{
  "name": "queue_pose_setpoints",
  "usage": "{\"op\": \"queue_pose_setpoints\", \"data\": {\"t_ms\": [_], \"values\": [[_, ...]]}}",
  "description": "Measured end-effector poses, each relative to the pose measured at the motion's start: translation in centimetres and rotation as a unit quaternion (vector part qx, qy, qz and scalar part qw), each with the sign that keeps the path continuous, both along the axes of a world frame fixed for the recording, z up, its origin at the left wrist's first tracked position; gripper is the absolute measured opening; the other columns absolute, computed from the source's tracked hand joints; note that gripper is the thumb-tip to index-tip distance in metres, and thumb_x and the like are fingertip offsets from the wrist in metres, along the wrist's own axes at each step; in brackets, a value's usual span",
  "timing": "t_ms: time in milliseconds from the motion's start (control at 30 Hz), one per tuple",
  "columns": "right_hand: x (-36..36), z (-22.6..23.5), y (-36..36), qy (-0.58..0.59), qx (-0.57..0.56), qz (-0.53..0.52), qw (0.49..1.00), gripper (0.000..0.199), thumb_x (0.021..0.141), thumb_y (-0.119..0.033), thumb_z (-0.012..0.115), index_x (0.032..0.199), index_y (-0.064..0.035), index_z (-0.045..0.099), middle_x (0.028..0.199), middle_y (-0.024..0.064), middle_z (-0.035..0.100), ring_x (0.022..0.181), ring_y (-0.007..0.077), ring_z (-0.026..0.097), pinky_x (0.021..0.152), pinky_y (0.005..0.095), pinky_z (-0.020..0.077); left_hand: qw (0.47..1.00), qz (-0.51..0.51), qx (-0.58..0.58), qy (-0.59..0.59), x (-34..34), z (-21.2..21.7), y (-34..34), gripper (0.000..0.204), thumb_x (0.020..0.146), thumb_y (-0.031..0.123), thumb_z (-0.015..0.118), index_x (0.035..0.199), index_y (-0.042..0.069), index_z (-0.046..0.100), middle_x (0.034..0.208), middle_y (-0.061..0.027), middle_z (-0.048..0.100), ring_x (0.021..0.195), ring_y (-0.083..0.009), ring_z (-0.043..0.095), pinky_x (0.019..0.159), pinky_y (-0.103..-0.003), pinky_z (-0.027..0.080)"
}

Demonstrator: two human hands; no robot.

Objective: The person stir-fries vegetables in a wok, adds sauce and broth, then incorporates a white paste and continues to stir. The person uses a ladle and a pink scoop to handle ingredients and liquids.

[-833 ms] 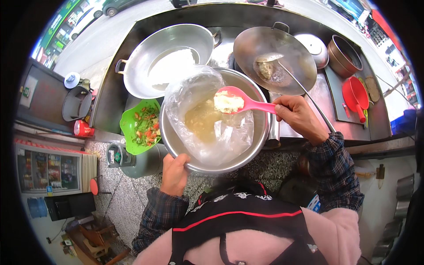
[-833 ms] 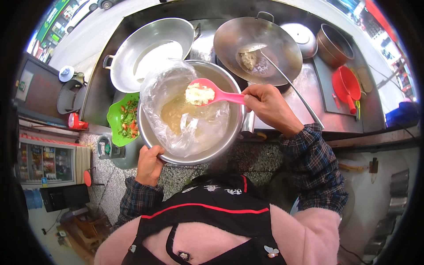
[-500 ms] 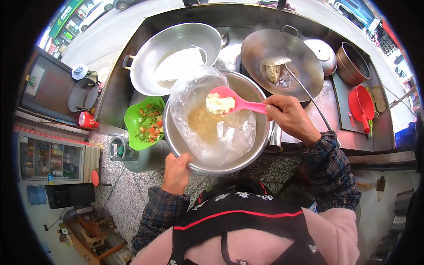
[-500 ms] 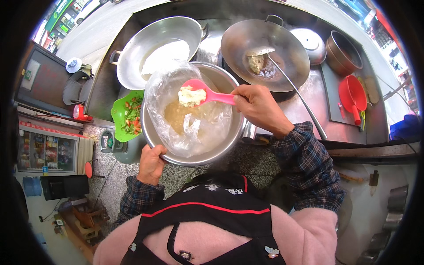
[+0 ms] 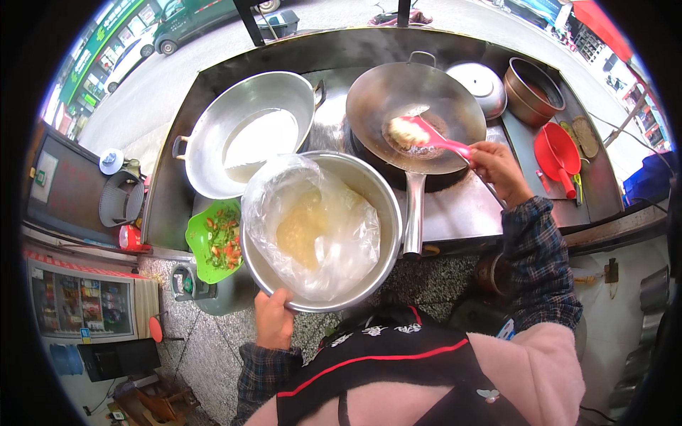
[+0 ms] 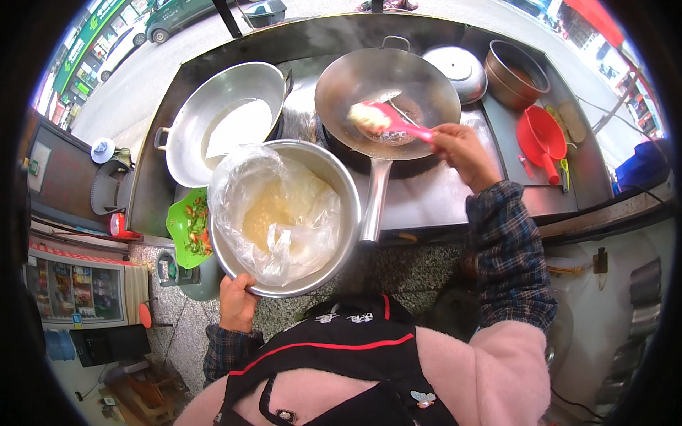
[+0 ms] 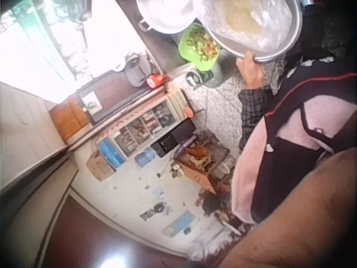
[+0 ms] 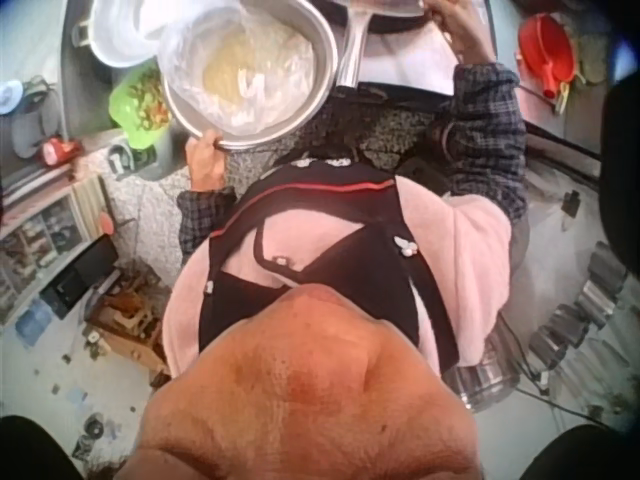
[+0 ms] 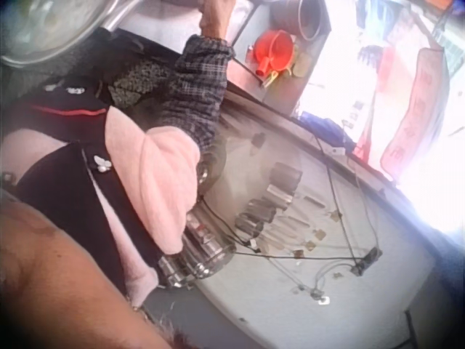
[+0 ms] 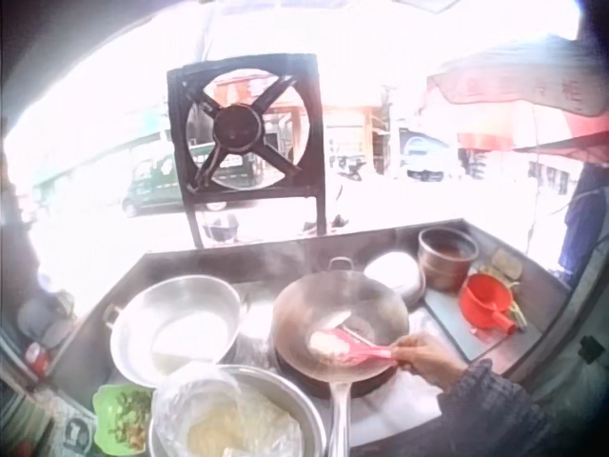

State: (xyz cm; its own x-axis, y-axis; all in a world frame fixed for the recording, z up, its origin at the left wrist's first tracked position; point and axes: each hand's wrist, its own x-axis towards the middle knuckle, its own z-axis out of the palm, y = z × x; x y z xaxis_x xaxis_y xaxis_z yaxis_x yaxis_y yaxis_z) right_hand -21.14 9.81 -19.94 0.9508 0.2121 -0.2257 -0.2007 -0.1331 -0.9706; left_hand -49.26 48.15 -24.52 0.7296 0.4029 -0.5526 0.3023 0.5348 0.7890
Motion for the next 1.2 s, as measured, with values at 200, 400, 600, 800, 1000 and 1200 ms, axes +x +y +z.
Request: {"op": "queue_pose_setpoints", "data": {"t_ms": [200, 400, 600, 800, 1000, 1200], "values": [[8.3, -3.7, -4.6, -0.185, -0.33, -0.082, 0.922, 0.02, 0.082, -0.017, 0.059, 0.082, -0.0004, 0.071, 0.07, 0.0126, 0.066, 0.062, 0.0225, 0.062, 0.054, 0.0337, 0.0467, 0.999, 0.043, 0.006, -0.02, -1.0, -0.1, -1.1, 0.038, 0.074, -0.009, 0.048, 0.112, -0.009, 0.052, 0.104, -0.0148, 0.06, 0.092, -0.0258, 0.063, 0.078, -0.038, 0.054], [10.8, -5.4, -0.6, -0.279, -0.574, -0.036, 0.769, 0.018, 0.081, -0.012, 0.056, 0.087, -0.0043, 0.07, 0.089, 0.0201, 0.069, 0.089, 0.0376, 0.066, 0.076, 0.0458, 0.0531, 0.999, 0.045, 0.016, 0.001, -2.3, -0.4, -1.3, 0.039, 0.074, -0.008, 0.048, 0.113, -0.009, 0.052, 0.109, -0.0152, 0.061, 0.098, -0.0283, 0.062, 0.085, -0.042, 0.053], [7.7, -1.6, 0.1, -0.358, -0.607, -0.077, 0.705, 0.014, 0.084, -0.012, 0.054, 0.091, -0.0061, 0.065, 0.093, 0.0169, 0.069, 0.091, 0.0366, 0.066, 0.077, 0.0473, 0.0529, 0.999, 0.043, 0.007, -0.014, -3.0, -1.7, -0.5, 0.042, 0.072, -0.009, 0.05, 0.115, -0.01, 0.049, 0.105, -0.0137, 0.058, 0.09, -0.0252, 0.062, 0.081, -0.036, 0.052], [-2.3, 2.3, -1.3, -0.19, -0.211, -0.197, 0.938, 0.028, 0.088, -0.018, 0.057, 0.1, 0.0033, 0.069, 0.074, 0.0068, 0.067, 0.063, 0.011, 0.059, 0.058, 0.027, 0.0462, 0.997, -0.058, -0.011, -0.054, -3.5, -3.4, 3.3, 0.037, 0.071, -0.01, 0.05, 0.108, -0.011, 0.053, 0.1, -0.012, 0.06, 0.087, -0.0224, 0.061, 0.079, -0.033, 0.051], [-22.9, 1.6, 4.6, -0.095, -0.008, -0.207, 0.974, 0.018, 0.092, -0.016, 0.059, 0.101, -0.0023, 0.066, 0.074, -0.0012, 0.061, 0.057, 0.0017, 0.046, 0.049, 0.0166, 0.033, 0.973, -0.223, 0.031, -0.052, -3.3, -5.5, 8.5, 0.04, 0.072, -0.009, 0.051, 0.112, -0.007, 0.055, 0.101, -0.0118, 0.063, 0.089, -0.0238, 0.063, 0.081, -0.034, 0.052], [-39.8, -1.9, 11.0, -0.053, 0.045, -0.278, 0.958, 0.019, 0.093, -0.014, 0.058, 0.104, -0.0002, 0.067, 0.077, -0.0008, 0.063, 0.063, 0.0034, 0.051, 0.056, 0.0178, 0.0403, 0.924, -0.374, 0.053, -0.063, -3.6, -5.9, 7.7, 0.04, 0.07, -0.009, 0.049, 0.11, -0.009, 0.053, 0.098, -0.0103, 0.061, 0.083, -0.0218, 0.061, 0.075, -0.034, 0.052]]}}
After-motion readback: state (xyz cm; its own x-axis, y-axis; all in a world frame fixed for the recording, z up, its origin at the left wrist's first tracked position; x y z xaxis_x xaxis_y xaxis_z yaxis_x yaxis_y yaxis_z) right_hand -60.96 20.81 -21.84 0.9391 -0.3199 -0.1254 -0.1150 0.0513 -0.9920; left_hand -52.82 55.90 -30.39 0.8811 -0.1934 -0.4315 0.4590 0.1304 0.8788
